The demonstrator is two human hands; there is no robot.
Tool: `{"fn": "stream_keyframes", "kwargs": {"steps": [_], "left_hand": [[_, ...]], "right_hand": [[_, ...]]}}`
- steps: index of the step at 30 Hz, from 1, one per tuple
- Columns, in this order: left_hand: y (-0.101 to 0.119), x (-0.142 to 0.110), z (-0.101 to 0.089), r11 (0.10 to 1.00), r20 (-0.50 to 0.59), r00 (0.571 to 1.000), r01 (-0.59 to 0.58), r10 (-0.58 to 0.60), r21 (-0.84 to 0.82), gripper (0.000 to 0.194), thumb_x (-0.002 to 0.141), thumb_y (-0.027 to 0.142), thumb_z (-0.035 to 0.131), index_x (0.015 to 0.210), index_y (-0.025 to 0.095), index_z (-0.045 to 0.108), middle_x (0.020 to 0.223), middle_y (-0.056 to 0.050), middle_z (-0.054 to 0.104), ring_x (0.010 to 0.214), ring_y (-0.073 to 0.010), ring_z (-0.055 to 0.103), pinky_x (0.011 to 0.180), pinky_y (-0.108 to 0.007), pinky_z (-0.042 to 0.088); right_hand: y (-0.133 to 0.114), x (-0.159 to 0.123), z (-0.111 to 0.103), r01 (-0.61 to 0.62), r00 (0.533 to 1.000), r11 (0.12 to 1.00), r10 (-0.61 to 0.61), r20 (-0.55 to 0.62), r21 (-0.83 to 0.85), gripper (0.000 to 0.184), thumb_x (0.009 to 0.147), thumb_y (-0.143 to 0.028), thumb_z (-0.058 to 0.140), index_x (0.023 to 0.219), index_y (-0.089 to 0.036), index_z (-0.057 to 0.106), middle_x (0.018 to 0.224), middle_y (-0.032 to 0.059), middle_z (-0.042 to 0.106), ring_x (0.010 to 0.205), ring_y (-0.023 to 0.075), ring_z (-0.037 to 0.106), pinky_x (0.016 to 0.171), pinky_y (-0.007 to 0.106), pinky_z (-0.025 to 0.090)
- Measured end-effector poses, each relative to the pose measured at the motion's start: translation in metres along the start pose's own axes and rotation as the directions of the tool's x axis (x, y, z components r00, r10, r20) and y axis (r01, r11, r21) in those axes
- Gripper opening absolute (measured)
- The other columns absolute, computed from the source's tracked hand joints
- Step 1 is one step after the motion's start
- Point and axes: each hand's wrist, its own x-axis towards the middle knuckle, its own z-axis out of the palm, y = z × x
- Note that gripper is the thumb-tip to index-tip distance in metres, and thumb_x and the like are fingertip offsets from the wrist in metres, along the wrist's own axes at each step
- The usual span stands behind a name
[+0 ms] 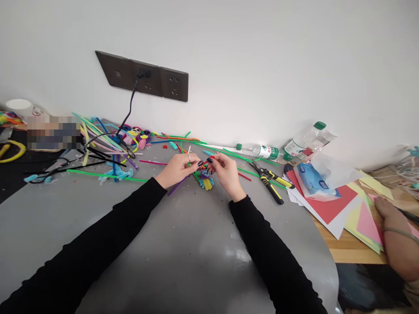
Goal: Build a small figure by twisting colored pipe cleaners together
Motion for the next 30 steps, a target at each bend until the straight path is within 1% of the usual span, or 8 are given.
{"fn": "stream_keyframes", "kwargs": {"steps": [4,10,13,16,20,24,28,30], "left_hand": [[-0.003,0.001,-0.004,1.000,0.083,0.997,-0.004,0.002,0.018,0.034,0.093,0.044,0.050,0.082,0.016,0.067,0.078,-0.004,0.068,0.060,-0.0125,0.050,0.052,-0.023,0.036],[-0.003,-0.001,-0.001,0.989,-0.093,0.990,0.100,-0.110,-0.106,0.045,0.102,0.055,0.041,0.083,0.019,0.060,0.065,-0.001,0.060,0.053,-0.0140,0.054,0.053,-0.025,0.044],[-0.001,-0.002,0.003,0.982,-0.112,0.986,0.107,-0.125,-0.153,0.045,0.100,0.058,0.044,0.088,0.019,0.060,0.065,-0.001,0.059,0.053,-0.0146,0.055,0.053,-0.025,0.046],[0.000,-0.003,0.006,0.983,-0.092,0.990,0.095,-0.110,-0.159,0.040,0.096,0.057,0.053,0.092,0.018,0.062,0.070,-0.001,0.061,0.058,-0.0152,0.057,0.052,-0.025,0.048],[0.000,-0.002,0.006,0.992,-0.063,0.994,0.082,-0.089,-0.101,0.037,0.095,0.051,0.051,0.086,0.018,0.064,0.075,-0.003,0.063,0.062,-0.0153,0.057,0.052,-0.024,0.045],[-0.004,0.001,0.001,1.000,0.005,1.000,0.001,-0.001,0.009,0.034,0.095,0.044,0.051,0.083,0.017,0.068,0.078,-0.005,0.070,0.071,-0.0171,0.062,0.060,-0.025,0.044],[-0.007,0.002,-0.004,0.997,0.102,0.994,-0.055,0.049,0.059,0.031,0.094,0.040,0.052,0.079,0.017,0.067,0.076,-0.003,0.071,0.067,-0.0155,0.060,0.063,-0.025,0.044],[-0.006,0.002,-0.005,0.997,0.095,0.995,-0.031,0.025,0.064,0.032,0.095,0.041,0.050,0.077,0.018,0.065,0.071,-0.002,0.068,0.063,-0.0145,0.058,0.062,-0.025,0.044]], "right_hand": [[0.001,-0.001,0.000,0.031,1.000,0.997,-0.031,0.001,-0.071,0.024,0.084,-0.046,0.068,0.076,-0.024,0.064,0.063,-0.0013,0.064,0.058,0.0154,0.060,0.060,0.029,0.050],[0.001,-0.001,0.003,0.015,0.999,0.999,-0.013,-0.047,0.030,0.031,0.082,-0.053,0.070,0.077,-0.024,0.059,0.065,-0.0014,0.065,0.057,0.0146,0.060,0.058,0.029,0.050],[0.000,-0.002,0.006,0.018,0.999,0.999,-0.016,-0.049,0.048,0.032,0.082,-0.053,0.070,0.076,-0.024,0.059,0.065,-0.0012,0.065,0.056,0.0143,0.060,0.059,0.029,0.050],[0.001,-0.004,0.009,0.014,0.999,0.999,-0.013,-0.029,0.031,0.032,0.083,-0.053,0.069,0.074,-0.023,0.059,0.065,-0.0011,0.065,0.057,0.0143,0.059,0.060,0.029,0.050],[0.001,-0.004,0.009,0.009,1.000,1.000,-0.009,-0.023,0.019,0.028,0.083,-0.049,0.067,0.076,-0.023,0.061,0.065,-0.0012,0.064,0.058,0.0148,0.059,0.061,0.029,0.051],[0.003,-0.004,0.007,0.002,1.000,1.000,-0.003,-0.011,-0.029,0.026,0.083,-0.047,0.066,0.075,-0.023,0.061,0.062,-0.0021,0.063,0.057,0.0148,0.058,0.060,0.029,0.050],[0.007,-0.003,0.007,-0.004,1.000,0.997,0.004,-0.003,-0.077,0.026,0.082,-0.047,0.066,0.074,-0.022,0.062,0.061,-0.0020,0.062,0.055,0.0145,0.058,0.058,0.028,0.048],[0.009,-0.003,0.006,-0.018,1.000,0.998,0.018,0.004,-0.062,0.028,0.082,-0.048,0.068,0.074,-0.022,0.063,0.062,-0.0012,0.064,0.055,0.0148,0.059,0.057,0.028,0.049]]}}
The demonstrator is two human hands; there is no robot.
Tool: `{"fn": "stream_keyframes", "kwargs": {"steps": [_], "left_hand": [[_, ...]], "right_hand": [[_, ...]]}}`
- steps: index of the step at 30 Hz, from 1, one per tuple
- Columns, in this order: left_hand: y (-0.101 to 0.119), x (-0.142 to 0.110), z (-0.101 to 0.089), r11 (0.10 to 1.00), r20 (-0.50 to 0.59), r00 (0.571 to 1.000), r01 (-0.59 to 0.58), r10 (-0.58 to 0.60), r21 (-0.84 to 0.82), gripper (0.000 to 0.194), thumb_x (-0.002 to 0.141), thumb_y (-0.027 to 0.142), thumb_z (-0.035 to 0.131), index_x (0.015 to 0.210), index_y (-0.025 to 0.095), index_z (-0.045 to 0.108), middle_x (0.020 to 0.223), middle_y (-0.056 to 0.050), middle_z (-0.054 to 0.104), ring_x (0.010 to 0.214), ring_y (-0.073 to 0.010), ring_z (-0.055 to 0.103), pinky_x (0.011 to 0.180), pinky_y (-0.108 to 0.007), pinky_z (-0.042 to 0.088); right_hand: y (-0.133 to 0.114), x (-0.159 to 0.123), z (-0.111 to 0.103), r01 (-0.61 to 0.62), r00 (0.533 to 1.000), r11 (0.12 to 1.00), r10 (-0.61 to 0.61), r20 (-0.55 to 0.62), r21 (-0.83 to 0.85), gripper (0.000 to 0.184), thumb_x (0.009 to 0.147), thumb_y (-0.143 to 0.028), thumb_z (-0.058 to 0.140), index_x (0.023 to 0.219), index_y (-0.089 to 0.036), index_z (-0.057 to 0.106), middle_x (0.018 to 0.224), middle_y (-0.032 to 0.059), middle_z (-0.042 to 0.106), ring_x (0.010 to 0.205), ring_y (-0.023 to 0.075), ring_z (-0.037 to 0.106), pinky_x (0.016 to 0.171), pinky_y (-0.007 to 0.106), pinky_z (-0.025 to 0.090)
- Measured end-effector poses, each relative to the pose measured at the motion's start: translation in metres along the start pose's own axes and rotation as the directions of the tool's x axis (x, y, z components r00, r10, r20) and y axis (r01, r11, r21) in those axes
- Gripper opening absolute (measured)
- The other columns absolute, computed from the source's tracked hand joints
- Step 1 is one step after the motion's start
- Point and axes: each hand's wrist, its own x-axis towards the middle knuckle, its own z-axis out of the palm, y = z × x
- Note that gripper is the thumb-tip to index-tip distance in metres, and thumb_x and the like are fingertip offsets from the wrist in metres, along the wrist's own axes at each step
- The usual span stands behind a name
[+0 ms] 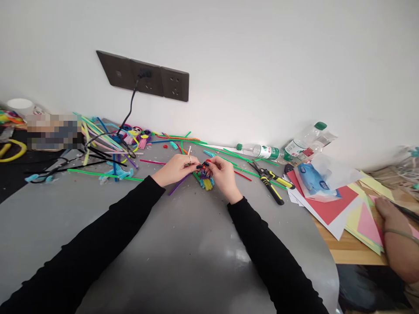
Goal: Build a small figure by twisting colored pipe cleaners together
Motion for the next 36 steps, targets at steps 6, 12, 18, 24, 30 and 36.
{"fn": "stream_keyframes", "kwargs": {"steps": [6,12,18,24,30,36], "left_hand": [[0.005,-0.002,0.007,0.956,-0.095,0.979,0.154,-0.183,-0.251,0.045,0.100,0.057,0.043,0.081,0.019,0.056,0.069,-0.002,0.065,0.056,-0.0140,0.058,0.053,-0.024,0.047],[0.007,-0.003,0.009,0.950,-0.122,0.981,0.113,-0.154,-0.293,0.040,0.095,0.057,0.055,0.086,0.018,0.060,0.073,-0.002,0.062,0.059,-0.0144,0.059,0.050,-0.023,0.049],[0.008,-0.003,0.010,0.943,-0.133,0.979,0.104,-0.152,-0.317,0.038,0.095,0.054,0.056,0.085,0.018,0.061,0.073,-0.002,0.064,0.057,-0.0135,0.058,0.047,-0.022,0.047],[0.004,-0.003,0.013,0.918,-0.138,0.975,0.112,-0.176,-0.380,0.038,0.096,0.053,0.057,0.083,0.017,0.062,0.070,-0.002,0.063,0.056,-0.0130,0.058,0.046,-0.022,0.047],[0.005,-0.003,0.013,0.896,-0.106,0.975,0.133,-0.194,-0.423,0.042,0.095,0.057,0.058,0.082,0.017,0.063,0.073,-0.002,0.065,0.056,-0.0129,0.058,0.047,-0.022,0.047],[0.007,-0.003,0.014,0.908,-0.147,0.967,0.137,-0.210,-0.395,0.043,0.095,0.058,0.057,0.082,0.017,0.062,0.073,-0.003,0.065,0.058,-0.0135,0.057,0.047,-0.023,0.047]], "right_hand": [[-0.001,0.003,-0.003,-0.037,0.999,0.988,0.032,0.035,0.148,0.037,0.081,-0.056,0.074,0.076,-0.021,0.064,0.069,0.0019,0.070,0.059,0.0158,0.064,0.062,0.031,0.055],[-0.004,0.002,-0.001,-0.033,0.998,0.983,0.024,0.054,0.182,0.041,0.080,-0.061,0.076,0.084,-0.022,0.066,0.071,0.0012,0.071,0.060,0.0151,0.065,0.063,0.030,0.056],[-0.003,0.003,-0.002,0.017,0.999,0.990,-0.021,0.026,0.139,0.042,0.083,-0.063,0.072,0.083,-0.022,0.061,0.071,0.0008,0.069,0.060,0.0151,0.064,0.062,0.030,0.055],[-0.002,0.000,-0.002,0.113,0.992,0.990,-0.117,-0.040,-0.083,0.030,0.094,-0.051,0.058,0.081,-0.024,0.057,0.064,-0.0018,0.062,0.057,0.0147,0.059,0.058,0.029,0.048],[-0.005,-0.003,-0.003,0.171,0.983,0.967,-0.181,-0.037,-0.191,0.021,0.096,-0.039,0.051,0.082,-0.024,0.056,0.065,-0.0021,0.061,0.058,0.0149,0.058,0.062,0.028,0.047],[-0.011,-0.003,-0.005,0.196,0.977,0.932,-0.211,-0.020,-0.304,0.020,0.096,-0.035,0.050,0.079,-0.024,0.053,0.064,-0.0022,0.059,0.059,0.0151,0.057,0.063,0.028,0.044]]}}
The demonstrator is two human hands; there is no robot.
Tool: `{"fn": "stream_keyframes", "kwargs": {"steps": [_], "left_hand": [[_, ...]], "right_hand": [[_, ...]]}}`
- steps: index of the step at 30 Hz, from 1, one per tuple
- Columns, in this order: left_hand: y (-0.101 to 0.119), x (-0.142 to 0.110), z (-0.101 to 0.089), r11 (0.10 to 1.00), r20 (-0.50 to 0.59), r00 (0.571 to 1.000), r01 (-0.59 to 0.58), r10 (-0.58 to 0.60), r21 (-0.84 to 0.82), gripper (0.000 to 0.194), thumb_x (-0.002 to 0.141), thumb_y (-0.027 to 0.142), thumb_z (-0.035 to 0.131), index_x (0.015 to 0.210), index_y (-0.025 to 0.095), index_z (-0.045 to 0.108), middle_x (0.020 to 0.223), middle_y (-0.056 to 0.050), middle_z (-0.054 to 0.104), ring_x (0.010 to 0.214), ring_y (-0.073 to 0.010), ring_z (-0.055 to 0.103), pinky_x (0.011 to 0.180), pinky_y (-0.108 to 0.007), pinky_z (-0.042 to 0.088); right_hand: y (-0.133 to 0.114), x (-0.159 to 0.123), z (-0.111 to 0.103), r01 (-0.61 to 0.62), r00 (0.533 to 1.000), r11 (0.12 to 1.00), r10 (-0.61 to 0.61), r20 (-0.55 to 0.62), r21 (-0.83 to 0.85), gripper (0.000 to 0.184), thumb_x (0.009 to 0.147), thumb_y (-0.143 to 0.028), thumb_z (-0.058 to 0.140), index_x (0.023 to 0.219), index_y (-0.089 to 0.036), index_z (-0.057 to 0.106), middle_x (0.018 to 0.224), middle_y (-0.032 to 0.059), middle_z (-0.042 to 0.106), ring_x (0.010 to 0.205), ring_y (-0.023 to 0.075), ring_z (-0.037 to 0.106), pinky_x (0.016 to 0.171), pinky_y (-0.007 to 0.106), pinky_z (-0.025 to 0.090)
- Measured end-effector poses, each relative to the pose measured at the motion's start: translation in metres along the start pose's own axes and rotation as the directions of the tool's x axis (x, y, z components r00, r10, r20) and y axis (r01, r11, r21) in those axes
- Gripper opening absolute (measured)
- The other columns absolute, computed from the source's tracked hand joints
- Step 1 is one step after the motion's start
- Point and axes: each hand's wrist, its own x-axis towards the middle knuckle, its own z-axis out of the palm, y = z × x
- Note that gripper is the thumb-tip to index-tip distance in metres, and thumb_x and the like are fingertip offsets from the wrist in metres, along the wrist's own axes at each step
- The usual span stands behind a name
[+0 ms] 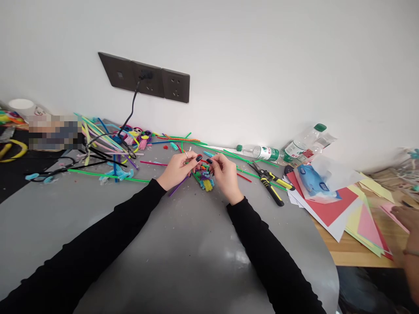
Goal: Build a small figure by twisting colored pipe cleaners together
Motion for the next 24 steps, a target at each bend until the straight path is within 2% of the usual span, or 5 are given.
{"fn": "stream_keyframes", "kwargs": {"steps": [5,9,13,20,24], "left_hand": [[-0.002,0.001,-0.004,0.994,0.042,0.999,-0.001,-0.004,0.105,0.038,0.095,0.054,0.056,0.095,0.017,0.066,0.082,-0.006,0.070,0.065,-0.0174,0.064,0.050,-0.025,0.050],[-0.003,0.002,-0.007,0.971,-0.036,0.991,-0.117,0.127,0.209,0.039,0.090,0.044,0.066,0.117,0.018,0.071,0.109,-0.012,0.076,0.093,-0.0236,0.072,0.058,-0.025,0.054],[-0.007,0.002,-0.009,0.938,-0.063,0.970,-0.207,0.233,0.279,0.031,0.090,0.043,0.068,0.106,0.019,0.078,0.110,-0.011,0.078,0.085,-0.0202,0.072,0.059,-0.026,0.054],[-0.012,0.002,-0.009,0.917,-0.080,0.956,-0.246,0.283,0.314,0.033,0.092,0.049,0.068,0.101,0.020,0.081,0.101,-0.009,0.079,0.078,-0.0184,0.071,0.060,-0.026,0.054],[-0.013,0.002,-0.010,0.879,-0.074,0.926,-0.324,0.371,0.350,0.032,0.095,0.048,0.068,0.096,0.020,0.082,0.092,-0.008,0.079,0.075,-0.0173,0.070,0.061,-0.026,0.054]], "right_hand": [[0.003,0.001,-0.001,-0.029,0.999,0.999,0.028,0.041,0.020,0.020,0.095,-0.036,0.050,0.079,-0.024,0.053,0.062,-0.0029,0.059,0.057,0.0150,0.056,0.061,0.027,0.043],[0.006,0.002,0.000,-0.045,0.997,0.999,0.045,0.055,0.006,0.020,0.095,-0.036,0.051,0.080,-0.024,0.055,0.062,-0.0026,0.060,0.058,0.0154,0.056,0.062,0.027,0.042],[0.007,0.001,0.001,-0.053,0.996,0.998,0.051,0.069,0.034,0.021,0.095,-0.038,0.052,0.078,-0.024,0.055,0.062,-0.0023,0.059,0.059,0.0156,0.055,0.061,0.028,0.042],[0.004,-0.001,0.000,-0.055,0.994,0.996,0.048,0.094,0.066,0.027,0.095,-0.047,0.054,0.081,-0.024,0.055,0.064,-0.0022,0.058,0.061,0.0159,0.056,0.061,0.028,0.043],[0.004,-0.001,0.000,-0.063,0.994,0.994,0.054,0.100,0.087,0.029,0.095,-0.049,0.054,0.081,-0.024,0.055,0.064,-0.0023,0.058,0.061,0.0158,0.055,0.061,0.028,0.043]]}}
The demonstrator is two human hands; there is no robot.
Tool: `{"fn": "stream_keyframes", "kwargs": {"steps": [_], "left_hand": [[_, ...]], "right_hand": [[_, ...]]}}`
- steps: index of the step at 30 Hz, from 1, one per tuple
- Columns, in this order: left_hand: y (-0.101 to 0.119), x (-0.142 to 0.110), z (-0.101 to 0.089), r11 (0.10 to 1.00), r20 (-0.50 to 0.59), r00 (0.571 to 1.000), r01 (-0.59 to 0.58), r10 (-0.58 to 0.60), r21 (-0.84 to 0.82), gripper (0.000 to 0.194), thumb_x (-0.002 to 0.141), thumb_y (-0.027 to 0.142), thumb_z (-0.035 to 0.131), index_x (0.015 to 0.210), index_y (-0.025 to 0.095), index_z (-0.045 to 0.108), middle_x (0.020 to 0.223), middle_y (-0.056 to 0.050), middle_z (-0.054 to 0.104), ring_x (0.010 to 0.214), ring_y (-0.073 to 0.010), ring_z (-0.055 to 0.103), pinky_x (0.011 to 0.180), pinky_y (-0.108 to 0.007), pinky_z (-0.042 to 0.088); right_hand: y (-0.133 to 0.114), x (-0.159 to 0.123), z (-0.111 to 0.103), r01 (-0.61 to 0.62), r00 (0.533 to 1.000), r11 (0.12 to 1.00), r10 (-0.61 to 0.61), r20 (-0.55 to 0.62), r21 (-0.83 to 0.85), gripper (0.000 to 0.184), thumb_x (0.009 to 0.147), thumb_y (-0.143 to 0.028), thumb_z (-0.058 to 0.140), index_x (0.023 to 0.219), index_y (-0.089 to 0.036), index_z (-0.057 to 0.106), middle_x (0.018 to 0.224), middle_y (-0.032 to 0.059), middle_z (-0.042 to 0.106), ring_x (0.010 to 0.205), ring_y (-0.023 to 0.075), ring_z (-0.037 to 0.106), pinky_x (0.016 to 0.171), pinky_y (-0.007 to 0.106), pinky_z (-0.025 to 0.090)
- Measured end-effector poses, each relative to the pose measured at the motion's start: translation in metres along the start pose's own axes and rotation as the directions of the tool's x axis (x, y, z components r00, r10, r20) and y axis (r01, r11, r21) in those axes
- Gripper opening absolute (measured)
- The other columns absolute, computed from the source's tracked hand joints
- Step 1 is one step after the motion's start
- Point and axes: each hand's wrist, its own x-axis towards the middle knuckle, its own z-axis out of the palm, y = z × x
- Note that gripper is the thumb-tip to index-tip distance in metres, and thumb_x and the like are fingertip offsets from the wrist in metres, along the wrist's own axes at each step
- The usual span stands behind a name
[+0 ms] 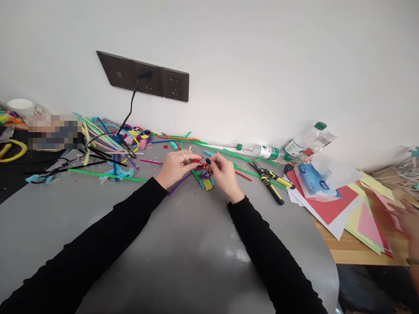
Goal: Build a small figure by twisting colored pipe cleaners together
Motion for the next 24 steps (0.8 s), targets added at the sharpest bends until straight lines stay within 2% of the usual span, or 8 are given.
{"fn": "stream_keyframes", "kwargs": {"steps": [3,6,13,19,24], "left_hand": [[-0.0002,0.0001,-0.0005,0.996,0.013,0.997,-0.077,0.076,0.036,0.033,0.095,0.049,0.068,0.097,0.019,0.081,0.090,-0.008,0.079,0.075,-0.0175,0.070,0.068,-0.028,0.055],[0.0002,0.0000,-0.0004,0.993,0.013,0.994,-0.106,0.106,0.047,0.031,0.097,0.047,0.067,0.097,0.019,0.081,0.089,-0.009,0.079,0.078,-0.0184,0.071,0.072,-0.030,0.056],[0.0005,-0.0005,0.0010,0.995,-0.007,0.996,-0.092,0.093,0.043,0.029,0.097,0.046,0.066,0.091,0.021,0.081,0.087,-0.008,0.079,0.079,-0.0193,0.071,0.074,-0.031,0.057],[0.0025,-0.0007,0.0014,0.999,-0.022,0.999,-0.037,0.037,0.009,0.030,0.097,0.045,0.066,0.088,0.021,0.080,0.085,-0.007,0.078,0.077,-0.0193,0.070,0.074,-0.032,0.057],[0.0015,-0.0003,0.0012,0.998,-0.020,0.998,-0.057,0.058,0.010,0.029,0.098,0.042,0.064,0.085,0.021,0.079,0.083,-0.007,0.078,0.077,-0.0188,0.070,0.074,-0.031,0.056]], "right_hand": [[0.0012,0.0003,0.0001,-0.007,1.000,1.000,0.007,0.001,0.021,0.029,0.095,-0.049,0.054,0.080,-0.024,0.054,0.063,-0.0026,0.057,0.059,0.0151,0.055,0.059,0.028,0.042],[0.0014,0.0006,-0.0002,-0.008,1.000,1.000,0.008,-0.001,0.019,0.030,0.095,-0.050,0.055,0.079,-0.024,0.054,0.062,-0.0027,0.057,0.058,0.0148,0.055,0.059,0.028,0.043],[0.0001,0.0011,-0.0013,0.002,1.000,1.000,-0.002,-0.001,0.000,0.032,0.096,-0.051,0.056,0.078,-0.024,0.054,0.061,-0.0030,0.057,0.057,0.0151,0.055,0.059,0.028,0.042],[0.0002,0.0007,-0.0005,-0.003,1.000,1.000,0.003,0.000,-0.003,0.033,0.095,-0.053,0.056,0.077,-0.025,0.054,0.062,-0.0029,0.057,0.058,0.0151,0.054,0.060,0.028,0.042],[-0.0002,-0.0001,-0.0005,0.011,1.000,1.000,-0.011,0.003,-0.003,0.027,0.095,-0.045,0.055,0.077,-0.024,0.053,0.062,-0.0030,0.058,0.057,0.0148,0.055,0.060,0.028,0.042]]}}
